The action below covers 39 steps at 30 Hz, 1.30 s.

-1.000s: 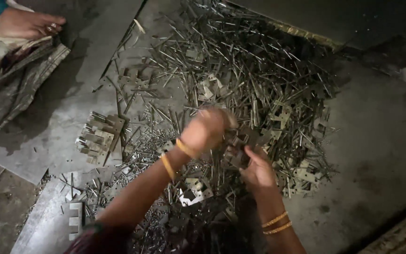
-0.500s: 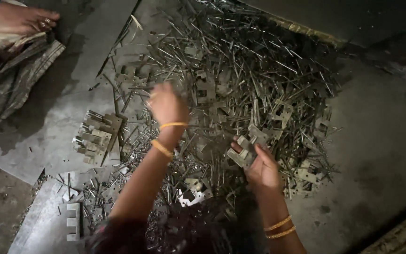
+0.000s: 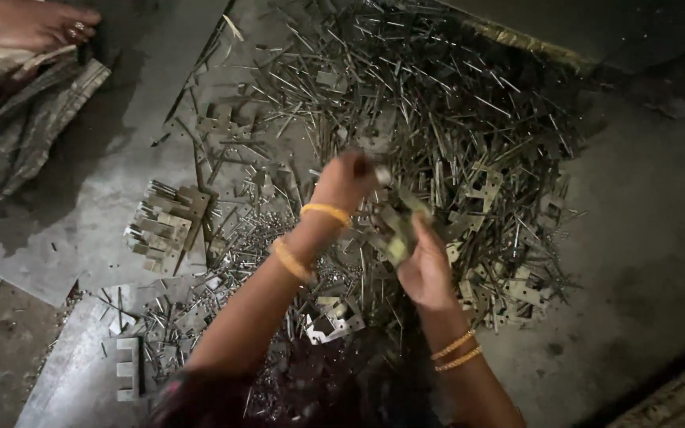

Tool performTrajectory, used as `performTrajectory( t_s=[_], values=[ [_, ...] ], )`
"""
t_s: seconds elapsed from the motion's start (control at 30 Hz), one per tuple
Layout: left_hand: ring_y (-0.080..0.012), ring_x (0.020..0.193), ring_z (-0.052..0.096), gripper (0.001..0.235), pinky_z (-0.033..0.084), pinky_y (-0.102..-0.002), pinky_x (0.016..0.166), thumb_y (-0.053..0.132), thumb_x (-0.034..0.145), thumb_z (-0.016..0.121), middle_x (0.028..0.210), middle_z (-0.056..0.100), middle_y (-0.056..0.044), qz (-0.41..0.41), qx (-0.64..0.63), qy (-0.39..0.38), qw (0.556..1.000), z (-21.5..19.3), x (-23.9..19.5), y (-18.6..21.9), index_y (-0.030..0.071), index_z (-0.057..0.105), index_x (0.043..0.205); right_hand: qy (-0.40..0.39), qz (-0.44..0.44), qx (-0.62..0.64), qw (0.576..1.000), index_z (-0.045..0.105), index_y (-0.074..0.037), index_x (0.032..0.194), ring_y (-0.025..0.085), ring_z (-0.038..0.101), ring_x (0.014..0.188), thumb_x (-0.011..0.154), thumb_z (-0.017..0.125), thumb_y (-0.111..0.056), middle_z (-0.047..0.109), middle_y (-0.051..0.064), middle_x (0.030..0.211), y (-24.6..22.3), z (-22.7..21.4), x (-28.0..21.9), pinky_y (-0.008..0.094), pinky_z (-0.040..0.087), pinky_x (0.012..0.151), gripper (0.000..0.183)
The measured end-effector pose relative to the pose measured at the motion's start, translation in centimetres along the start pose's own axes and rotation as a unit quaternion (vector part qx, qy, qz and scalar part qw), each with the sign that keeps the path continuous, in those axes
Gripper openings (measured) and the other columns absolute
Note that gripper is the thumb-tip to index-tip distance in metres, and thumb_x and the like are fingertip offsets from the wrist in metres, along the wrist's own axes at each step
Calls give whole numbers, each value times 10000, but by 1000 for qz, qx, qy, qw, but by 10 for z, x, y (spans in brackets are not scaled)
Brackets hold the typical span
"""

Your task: The person sorts through metal scraps on the floor by hand, picking up E-shaped plates and small pins. They stack the E-shaped plates together and place them onto a larger pile of similar components.

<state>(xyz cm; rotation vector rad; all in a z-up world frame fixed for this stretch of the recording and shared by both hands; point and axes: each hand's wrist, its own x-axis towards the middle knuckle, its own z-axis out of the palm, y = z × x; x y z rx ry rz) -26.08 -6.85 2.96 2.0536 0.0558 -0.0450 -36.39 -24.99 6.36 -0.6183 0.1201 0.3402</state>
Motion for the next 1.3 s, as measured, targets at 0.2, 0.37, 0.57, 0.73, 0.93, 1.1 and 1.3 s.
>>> performTrajectory(
  t_s=[0.2,0.37,0.57,0.73,0.93,1.1,1.3],
  values=[
    [-345,1079,658,425,542,-464,838,181,836,739,1141,671,-111,-44,337,288,895,52,70,29,94,534,1198,141,-6,18,990,575,-95,1357,281,658,1136,980,557,-117,691,111,1237,13,-33,-4,489,520,956,378],
    [-403,1051,667,582,549,-467,871,290,706,857,1133,693,-161,-194,174,256,931,48,76,29,37,602,1164,156,-11,42,987,590,-61,1276,329,670,1142,993,533,-134,692,145,1228,0,-31,-17,533,540,1000,297],
    [-353,972,784,362,589,-449,840,218,743,796,1006,797,-203,-201,-85,136,967,-11,44,-9,50,747,1060,101,-20,16,995,608,-43,1292,331,652,1197,1014,530,-185,675,174,1278,-10,-30,-25,517,506,1037,321],
    [-412,1033,694,315,556,-484,873,362,901,660,1084,732,-196,-238,259,99,931,-111,-39,-28,111,779,1051,118,-1,-10,993,575,-63,1269,322,648,1241,1042,536,-216,663,168,1331,-13,-25,-37,510,510,1053,277],
    [-351,959,730,187,558,-474,816,281,953,633,1011,771,-130,-123,376,209,895,-148,-46,-11,273,793,1051,135,17,-37,990,569,-89,1331,309,643,1216,1018,509,-226,672,154,1304,-7,-24,-38,501,517,1007,346],
    [-325,1062,695,610,552,-505,877,410,626,761,940,771,-106,-16,537,171,826,-53,-8,-8,163,718,1181,105,49,-5,993,585,-25,1333,338,652,1195,1025,516,-231,684,179,1282,7,-20,-29,513,535,1024,377],
    [-341,1118,715,292,567,-433,972,134,879,628,1142,777,-174,-133,133,144,972,-63,-15,-23,111,789,1122,83,55,-49,994,581,-111,1345,328,664,1155,988,546,-276,692,156,1271,2,8,-35,525,513,999,395]
  ],
)
